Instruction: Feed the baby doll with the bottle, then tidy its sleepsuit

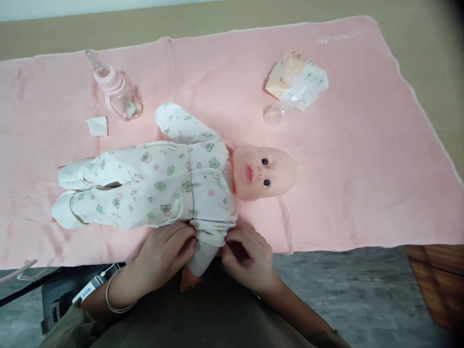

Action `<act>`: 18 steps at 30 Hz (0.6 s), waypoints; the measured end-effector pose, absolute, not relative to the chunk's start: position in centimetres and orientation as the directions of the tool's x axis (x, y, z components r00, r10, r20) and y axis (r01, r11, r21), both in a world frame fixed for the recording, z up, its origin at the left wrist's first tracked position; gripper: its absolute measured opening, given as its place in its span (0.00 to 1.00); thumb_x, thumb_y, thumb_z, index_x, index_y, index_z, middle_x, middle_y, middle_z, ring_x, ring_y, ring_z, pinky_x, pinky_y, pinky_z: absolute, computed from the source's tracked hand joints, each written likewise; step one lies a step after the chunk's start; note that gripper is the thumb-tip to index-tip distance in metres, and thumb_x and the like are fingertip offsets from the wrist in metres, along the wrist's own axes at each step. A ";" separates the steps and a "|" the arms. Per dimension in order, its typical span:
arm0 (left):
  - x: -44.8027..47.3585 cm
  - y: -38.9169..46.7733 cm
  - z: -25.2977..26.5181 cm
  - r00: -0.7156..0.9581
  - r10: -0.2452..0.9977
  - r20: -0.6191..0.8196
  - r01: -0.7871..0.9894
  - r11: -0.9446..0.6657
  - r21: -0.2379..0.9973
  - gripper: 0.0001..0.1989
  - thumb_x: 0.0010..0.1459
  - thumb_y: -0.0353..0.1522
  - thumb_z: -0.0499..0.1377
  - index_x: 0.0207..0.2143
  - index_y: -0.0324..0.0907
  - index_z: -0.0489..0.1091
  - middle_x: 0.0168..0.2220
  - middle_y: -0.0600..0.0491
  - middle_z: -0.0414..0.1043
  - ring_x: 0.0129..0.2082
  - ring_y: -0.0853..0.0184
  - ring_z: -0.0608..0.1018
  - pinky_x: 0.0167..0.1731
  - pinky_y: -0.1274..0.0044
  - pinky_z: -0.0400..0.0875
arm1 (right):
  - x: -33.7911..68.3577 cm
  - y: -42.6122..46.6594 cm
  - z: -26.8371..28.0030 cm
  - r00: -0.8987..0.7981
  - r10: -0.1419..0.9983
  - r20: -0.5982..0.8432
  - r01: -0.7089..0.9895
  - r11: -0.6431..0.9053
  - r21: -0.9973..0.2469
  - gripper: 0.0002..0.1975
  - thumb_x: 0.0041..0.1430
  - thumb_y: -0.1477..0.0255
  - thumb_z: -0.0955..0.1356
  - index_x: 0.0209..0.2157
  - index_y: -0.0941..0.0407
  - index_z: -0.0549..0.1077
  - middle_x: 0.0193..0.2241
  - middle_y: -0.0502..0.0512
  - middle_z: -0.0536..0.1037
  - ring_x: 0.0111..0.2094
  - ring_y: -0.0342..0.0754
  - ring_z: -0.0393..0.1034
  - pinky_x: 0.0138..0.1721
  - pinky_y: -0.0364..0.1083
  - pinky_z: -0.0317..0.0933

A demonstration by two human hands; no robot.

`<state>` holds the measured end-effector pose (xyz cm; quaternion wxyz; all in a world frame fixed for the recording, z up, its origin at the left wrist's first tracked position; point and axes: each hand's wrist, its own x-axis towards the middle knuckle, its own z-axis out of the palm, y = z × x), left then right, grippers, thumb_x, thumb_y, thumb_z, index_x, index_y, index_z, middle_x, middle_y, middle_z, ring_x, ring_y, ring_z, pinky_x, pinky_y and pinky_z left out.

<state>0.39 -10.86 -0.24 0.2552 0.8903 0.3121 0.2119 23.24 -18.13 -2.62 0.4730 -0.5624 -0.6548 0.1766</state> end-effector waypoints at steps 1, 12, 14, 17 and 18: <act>0.4 -10.8 -0.3 0.718 0.662 0.216 0.446 -0.676 0.587 0.04 0.74 0.27 0.57 0.47 0.43 0.70 0.41 0.50 0.83 0.39 0.63 0.85 0.40 0.74 0.78 | 23.2 -18.2 -2.6 0.076 0.906 0.416 0.562 0.306 -0.769 0.07 0.62 0.80 0.66 0.38 0.54 0.69 0.27 0.47 0.77 0.25 0.41 0.70 0.27 0.41 0.63; 0.0 -11.1 -0.5 0.711 0.656 0.256 0.447 -0.701 0.556 0.04 0.72 0.27 0.58 0.42 0.44 0.70 0.35 0.54 0.81 0.33 0.63 0.84 0.34 0.73 0.74 | 22.9 -18.7 -2.6 0.037 0.932 0.361 0.485 0.299 -0.822 0.07 0.62 0.80 0.66 0.37 0.54 0.68 0.27 0.47 0.73 0.26 0.41 0.67 0.28 0.39 0.60; -0.1 -11.2 -0.5 0.708 0.663 0.244 0.453 -0.691 0.563 0.04 0.72 0.26 0.58 0.41 0.44 0.70 0.34 0.54 0.81 0.33 0.64 0.84 0.34 0.73 0.74 | 22.8 -18.8 -2.6 0.002 0.928 0.372 0.476 0.326 -0.817 0.07 0.61 0.81 0.66 0.37 0.54 0.67 0.27 0.47 0.73 0.27 0.41 0.67 0.29 0.40 0.61; -0.3 -11.4 -0.7 0.710 0.667 0.224 0.465 -0.684 0.562 0.05 0.71 0.27 0.58 0.40 0.44 0.71 0.33 0.55 0.81 0.33 0.63 0.84 0.33 0.72 0.74 | 22.7 -19.1 -2.7 -0.037 0.921 0.387 0.478 0.356 -0.803 0.08 0.59 0.81 0.66 0.37 0.53 0.66 0.27 0.46 0.72 0.29 0.42 0.67 0.32 0.41 0.62; -0.4 -11.5 -0.7 0.713 0.666 0.221 0.467 -0.686 0.558 0.05 0.70 0.27 0.58 0.40 0.44 0.71 0.32 0.55 0.81 0.32 0.63 0.84 0.33 0.72 0.74 | 22.7 -19.2 -2.7 -0.041 0.920 0.390 0.482 0.360 -0.799 0.08 0.59 0.81 0.66 0.37 0.53 0.65 0.27 0.46 0.72 0.28 0.42 0.67 0.32 0.41 0.62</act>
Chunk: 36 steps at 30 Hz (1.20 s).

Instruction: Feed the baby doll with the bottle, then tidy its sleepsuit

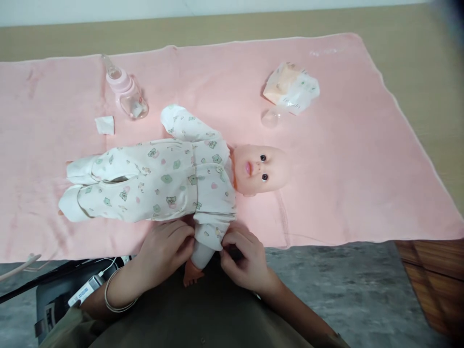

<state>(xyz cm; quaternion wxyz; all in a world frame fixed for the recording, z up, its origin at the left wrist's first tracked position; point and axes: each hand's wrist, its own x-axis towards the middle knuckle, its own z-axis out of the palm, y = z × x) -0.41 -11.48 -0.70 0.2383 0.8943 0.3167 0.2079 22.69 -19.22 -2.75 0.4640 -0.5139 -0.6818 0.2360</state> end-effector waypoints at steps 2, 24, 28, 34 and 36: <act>-0.5 -11.6 -0.7 0.717 0.659 0.229 0.462 -0.694 0.552 0.05 0.70 0.26 0.58 0.39 0.44 0.71 0.31 0.55 0.80 0.31 0.64 0.83 0.32 0.72 0.74 | 22.6 -19.5 -2.9 -0.051 0.918 0.392 0.486 0.366 -0.794 0.09 0.59 0.81 0.66 0.37 0.53 0.65 0.27 0.46 0.72 0.28 0.42 0.67 0.32 0.42 0.61; -2.2 -14.4 -0.4 0.774 0.626 0.092 0.477 -0.673 0.566 0.08 0.61 0.23 0.59 0.31 0.42 0.74 0.28 0.53 0.79 0.28 0.61 0.81 0.29 0.72 0.70 | 21.1 -21.5 -3.1 -0.251 0.907 0.338 0.414 0.416 -0.810 0.09 0.54 0.81 0.64 0.35 0.53 0.64 0.29 0.46 0.74 0.31 0.44 0.68 0.38 0.43 0.61; -2.8 -14.4 -0.3 0.812 0.584 -0.015 0.490 -0.668 0.559 0.06 0.60 0.24 0.64 0.32 0.42 0.77 0.29 0.54 0.81 0.28 0.60 0.83 0.29 0.71 0.68 | 21.0 -21.9 -3.4 -0.315 0.913 0.258 0.360 0.366 -0.858 0.09 0.50 0.81 0.64 0.34 0.54 0.66 0.28 0.45 0.76 0.32 0.44 0.71 0.44 0.44 0.62; -2.8 -14.0 0.7 0.840 0.396 -0.370 0.540 -0.678 0.499 0.06 0.60 0.23 0.64 0.33 0.41 0.79 0.32 0.52 0.84 0.32 0.57 0.86 0.29 0.68 0.64 | 20.6 -22.5 -3.8 -0.445 0.891 0.091 0.334 0.260 -0.906 0.09 0.47 0.80 0.65 0.32 0.56 0.71 0.26 0.46 0.76 0.29 0.42 0.68 0.39 0.43 0.57; -2.6 -13.8 1.2 0.816 0.335 -0.470 0.557 -0.672 0.488 0.06 0.62 0.23 0.63 0.34 0.41 0.79 0.35 0.51 0.85 0.33 0.56 0.86 0.30 0.68 0.65 | 20.5 -22.6 -3.9 -0.489 0.872 0.009 0.349 0.204 -0.915 0.08 0.47 0.80 0.66 0.32 0.56 0.73 0.26 0.46 0.75 0.28 0.41 0.66 0.35 0.42 0.53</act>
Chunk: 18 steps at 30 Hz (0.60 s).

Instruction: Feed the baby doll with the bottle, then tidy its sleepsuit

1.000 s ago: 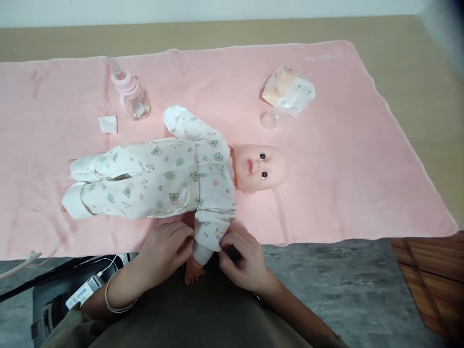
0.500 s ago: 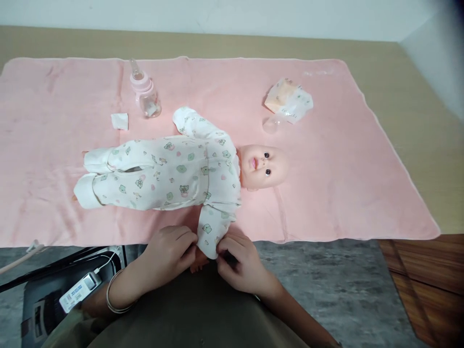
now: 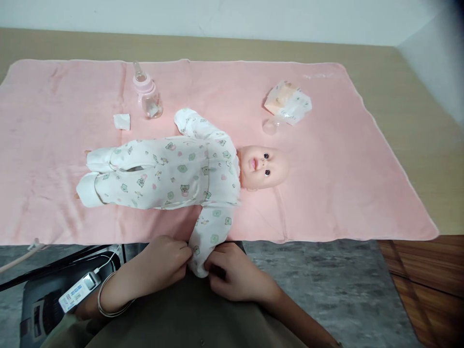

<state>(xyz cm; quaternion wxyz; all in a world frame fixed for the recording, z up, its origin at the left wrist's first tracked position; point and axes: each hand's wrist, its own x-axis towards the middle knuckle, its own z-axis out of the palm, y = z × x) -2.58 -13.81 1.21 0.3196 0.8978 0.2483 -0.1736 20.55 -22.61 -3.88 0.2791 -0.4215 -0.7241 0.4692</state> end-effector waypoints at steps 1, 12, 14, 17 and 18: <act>-2.4 -13.7 1.4 0.807 0.312 -0.502 0.561 -0.671 0.485 0.07 0.63 0.23 0.63 0.35 0.41 0.79 0.36 0.51 0.86 0.34 0.56 0.86 0.30 0.68 0.66 | 20.5 -22.6 -3.9 -0.511 0.859 -0.039 0.363 0.174 -0.916 0.08 0.47 0.80 0.67 0.32 0.57 0.73 0.26 0.47 0.76 0.28 0.41 0.66 0.34 0.42 0.52; -1.5 -13.7 1.5 0.749 0.215 -0.626 0.591 -0.644 0.486 0.09 0.67 0.24 0.61 0.41 0.40 0.82 0.42 0.46 0.87 0.40 0.53 0.88 0.32 0.69 0.68 | 20.6 -21.2 -2.3 -0.654 0.656 -0.375 0.546 0.066 -0.835 0.10 0.59 0.80 0.71 0.40 0.57 0.83 0.40 0.51 0.85 0.41 0.46 0.79 0.43 0.43 0.60; -1.6 -13.8 1.6 0.750 0.218 -0.625 0.597 -0.631 0.496 0.09 0.67 0.23 0.61 0.40 0.39 0.82 0.42 0.46 0.87 0.40 0.53 0.87 0.32 0.69 0.68 | 22.1 -20.9 -1.4 -0.706 0.627 -0.330 0.483 0.086 -0.871 0.09 0.62 0.76 0.72 0.43 0.55 0.84 0.38 0.50 0.85 0.40 0.45 0.79 0.41 0.42 0.61; -2.1 -13.8 1.7 0.763 0.242 -0.599 0.600 -0.610 0.518 0.08 0.65 0.23 0.60 0.38 0.40 0.80 0.41 0.46 0.87 0.38 0.55 0.87 0.33 0.69 0.67 | 25.4 -21.0 0.4 -0.737 0.621 -0.267 0.444 0.148 -0.884 0.08 0.64 0.68 0.74 0.42 0.54 0.84 0.34 0.51 0.83 0.39 0.46 0.78 0.40 0.42 0.64; -2.3 -13.7 1.6 0.771 0.255 -0.583 0.599 -0.600 0.530 0.08 0.65 0.24 0.60 0.37 0.40 0.79 0.41 0.47 0.86 0.38 0.56 0.86 0.33 0.70 0.67 | 26.5 -21.1 1.0 -0.725 0.641 -0.250 0.454 0.172 -0.874 0.08 0.64 0.66 0.74 0.41 0.54 0.84 0.35 0.52 0.83 0.41 0.47 0.78 0.42 0.42 0.65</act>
